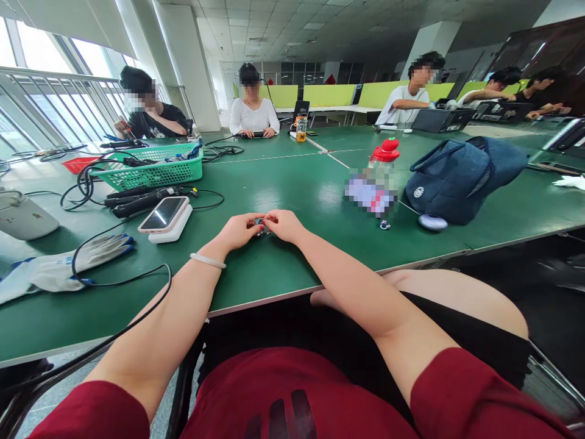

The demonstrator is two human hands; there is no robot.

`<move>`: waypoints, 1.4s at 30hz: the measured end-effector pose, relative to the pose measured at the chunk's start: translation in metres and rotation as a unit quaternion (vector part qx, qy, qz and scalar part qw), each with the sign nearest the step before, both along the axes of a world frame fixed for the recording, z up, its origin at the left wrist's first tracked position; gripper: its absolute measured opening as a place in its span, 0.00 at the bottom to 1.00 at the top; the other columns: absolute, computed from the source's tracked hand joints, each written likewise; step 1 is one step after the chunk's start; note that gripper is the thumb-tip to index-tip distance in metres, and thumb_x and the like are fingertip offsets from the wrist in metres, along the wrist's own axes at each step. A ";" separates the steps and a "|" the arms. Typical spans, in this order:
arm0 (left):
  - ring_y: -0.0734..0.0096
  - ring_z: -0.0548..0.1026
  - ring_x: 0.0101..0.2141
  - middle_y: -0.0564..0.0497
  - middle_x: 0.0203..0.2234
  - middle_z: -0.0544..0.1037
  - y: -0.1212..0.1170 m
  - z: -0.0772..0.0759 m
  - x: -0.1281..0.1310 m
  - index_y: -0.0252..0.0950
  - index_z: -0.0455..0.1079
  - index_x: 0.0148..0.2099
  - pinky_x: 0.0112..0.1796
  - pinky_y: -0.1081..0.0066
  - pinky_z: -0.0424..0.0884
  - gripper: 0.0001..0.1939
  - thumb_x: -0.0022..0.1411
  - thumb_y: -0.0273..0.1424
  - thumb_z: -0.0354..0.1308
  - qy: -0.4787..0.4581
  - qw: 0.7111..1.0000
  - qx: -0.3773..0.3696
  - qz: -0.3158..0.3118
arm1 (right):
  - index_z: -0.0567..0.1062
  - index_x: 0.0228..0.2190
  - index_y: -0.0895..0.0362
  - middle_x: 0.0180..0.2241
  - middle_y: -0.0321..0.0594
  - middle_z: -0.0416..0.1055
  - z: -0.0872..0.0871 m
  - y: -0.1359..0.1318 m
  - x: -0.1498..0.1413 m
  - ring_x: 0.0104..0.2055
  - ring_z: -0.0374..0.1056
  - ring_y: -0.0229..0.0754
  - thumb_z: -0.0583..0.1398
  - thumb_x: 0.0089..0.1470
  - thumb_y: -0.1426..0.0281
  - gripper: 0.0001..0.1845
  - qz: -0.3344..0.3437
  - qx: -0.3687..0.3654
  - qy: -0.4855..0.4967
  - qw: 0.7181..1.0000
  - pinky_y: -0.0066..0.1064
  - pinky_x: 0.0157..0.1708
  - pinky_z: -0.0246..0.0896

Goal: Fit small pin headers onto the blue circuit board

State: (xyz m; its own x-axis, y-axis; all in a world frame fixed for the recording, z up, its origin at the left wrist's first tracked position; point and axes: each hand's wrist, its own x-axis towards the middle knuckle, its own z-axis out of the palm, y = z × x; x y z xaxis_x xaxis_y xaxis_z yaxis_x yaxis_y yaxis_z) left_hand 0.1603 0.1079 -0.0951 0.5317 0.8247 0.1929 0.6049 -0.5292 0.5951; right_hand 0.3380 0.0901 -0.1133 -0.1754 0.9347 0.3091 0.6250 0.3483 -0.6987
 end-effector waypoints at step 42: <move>0.68 0.70 0.31 0.51 0.31 0.76 -0.012 0.011 0.005 0.40 0.69 0.56 0.35 0.70 0.65 0.26 0.57 0.42 0.53 0.072 0.997 0.006 0.006 | 0.75 0.30 0.59 0.25 0.34 0.72 0.007 -0.006 0.000 0.27 0.63 0.34 0.57 0.57 0.68 0.09 -0.001 -0.007 -0.027 1.000 0.26 0.29 0.52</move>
State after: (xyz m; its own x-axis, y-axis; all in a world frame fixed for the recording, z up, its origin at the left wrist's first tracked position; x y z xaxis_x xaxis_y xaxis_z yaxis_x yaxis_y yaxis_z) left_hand 0.1654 0.0964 -0.0841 0.5443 0.8294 0.1259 0.6896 -0.5278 0.4958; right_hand 0.3380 0.0842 -0.1066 -0.1889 0.9393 0.2864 0.6625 0.3371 -0.6689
